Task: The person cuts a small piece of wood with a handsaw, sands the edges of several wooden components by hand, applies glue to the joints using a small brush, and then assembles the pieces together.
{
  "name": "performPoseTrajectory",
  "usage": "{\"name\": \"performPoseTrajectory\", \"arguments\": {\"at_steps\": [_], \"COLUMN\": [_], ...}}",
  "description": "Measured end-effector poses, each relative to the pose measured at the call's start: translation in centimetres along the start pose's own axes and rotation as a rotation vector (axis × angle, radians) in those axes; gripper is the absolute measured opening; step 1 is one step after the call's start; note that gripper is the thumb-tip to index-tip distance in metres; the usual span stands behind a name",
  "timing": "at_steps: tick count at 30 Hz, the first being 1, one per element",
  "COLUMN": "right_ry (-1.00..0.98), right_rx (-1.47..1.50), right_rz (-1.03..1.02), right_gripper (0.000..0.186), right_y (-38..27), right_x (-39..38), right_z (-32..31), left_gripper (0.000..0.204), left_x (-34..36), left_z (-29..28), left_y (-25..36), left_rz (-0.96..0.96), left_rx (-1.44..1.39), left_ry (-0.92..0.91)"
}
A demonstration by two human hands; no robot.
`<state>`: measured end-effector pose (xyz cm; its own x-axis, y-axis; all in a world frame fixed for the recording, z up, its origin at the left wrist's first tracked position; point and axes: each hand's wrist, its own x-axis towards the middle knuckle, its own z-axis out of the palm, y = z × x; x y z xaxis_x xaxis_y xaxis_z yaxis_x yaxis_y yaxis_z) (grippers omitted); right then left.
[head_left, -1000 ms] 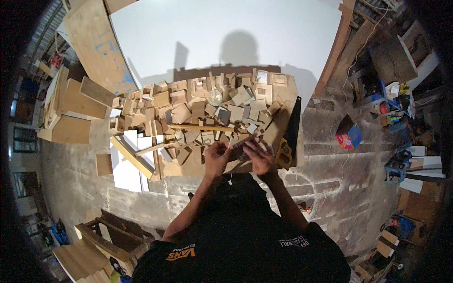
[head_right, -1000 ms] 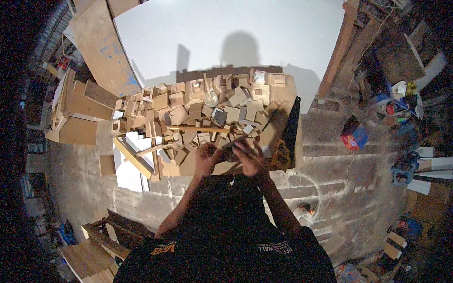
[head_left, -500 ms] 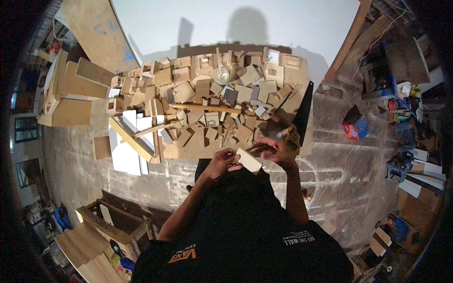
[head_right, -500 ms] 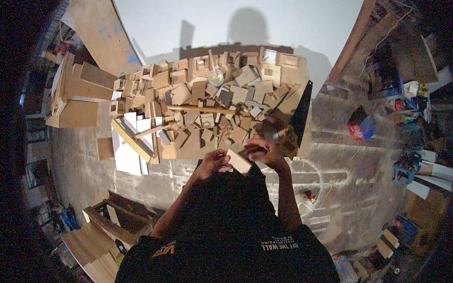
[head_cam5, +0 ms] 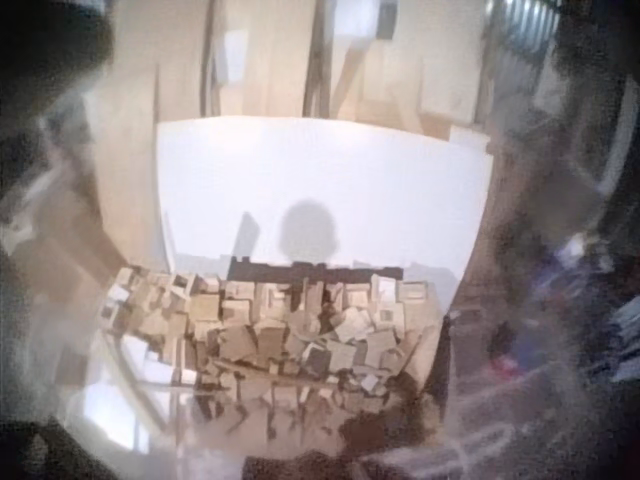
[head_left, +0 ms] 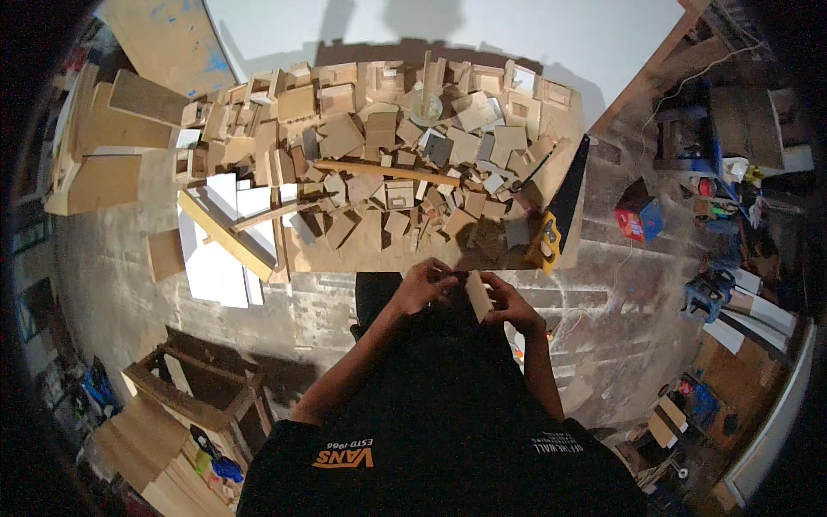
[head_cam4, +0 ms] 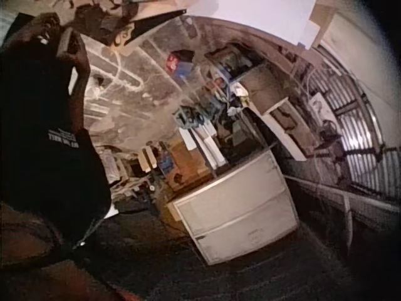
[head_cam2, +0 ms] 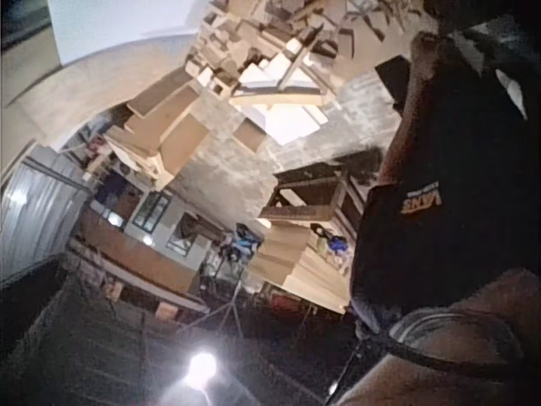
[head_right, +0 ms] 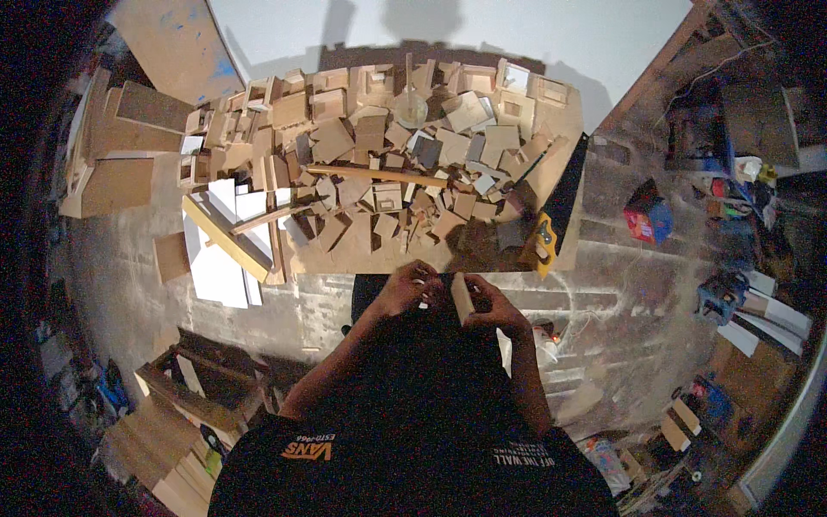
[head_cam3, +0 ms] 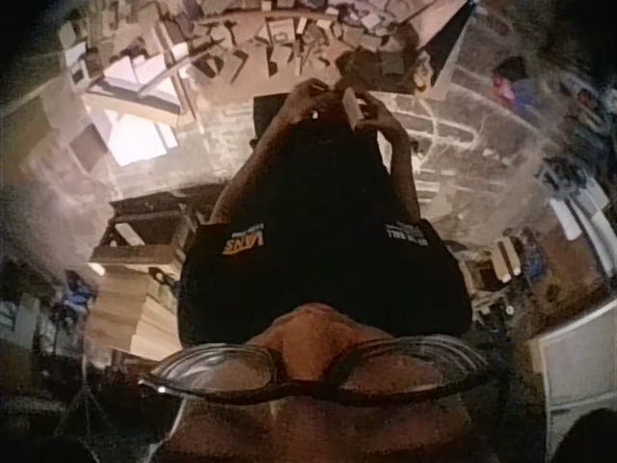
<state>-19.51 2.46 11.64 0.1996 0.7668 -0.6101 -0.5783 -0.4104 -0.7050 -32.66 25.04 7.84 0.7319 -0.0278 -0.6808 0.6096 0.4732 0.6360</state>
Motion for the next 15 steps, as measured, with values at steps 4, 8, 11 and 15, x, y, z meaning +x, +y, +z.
{"name": "performPoseTrajectory", "arguments": {"at_steps": [4,8,11,15], "right_ry": [0.117,0.18,0.189,0.2], "right_rx": [-0.056,-0.105,-0.14,-0.17], "right_rz": [0.0,0.015,-0.016,-0.067], "right_gripper": [0.101,0.099,0.1,0.099], "right_y": [1.4,1.1,0.5,0.2], "right_x": [-0.1,-0.4,-0.3,-0.4], "right_z": [-1.6,-2.7,-3.1,-3.6], "left_gripper": [0.046,0.075,0.077,0.078], "left_x": [-1.2,-2.3,-1.8,-0.6], "left_z": [-4.8,-9.3,-10.3,-11.2], "left_y": [0.5,2.9,3.5,3.3], "left_rz": [0.36,0.488,0.498,0.59], "left_rx": [0.395,1.072,1.163,1.201], "left_ry": [0.605,0.696,0.591,0.537]}}
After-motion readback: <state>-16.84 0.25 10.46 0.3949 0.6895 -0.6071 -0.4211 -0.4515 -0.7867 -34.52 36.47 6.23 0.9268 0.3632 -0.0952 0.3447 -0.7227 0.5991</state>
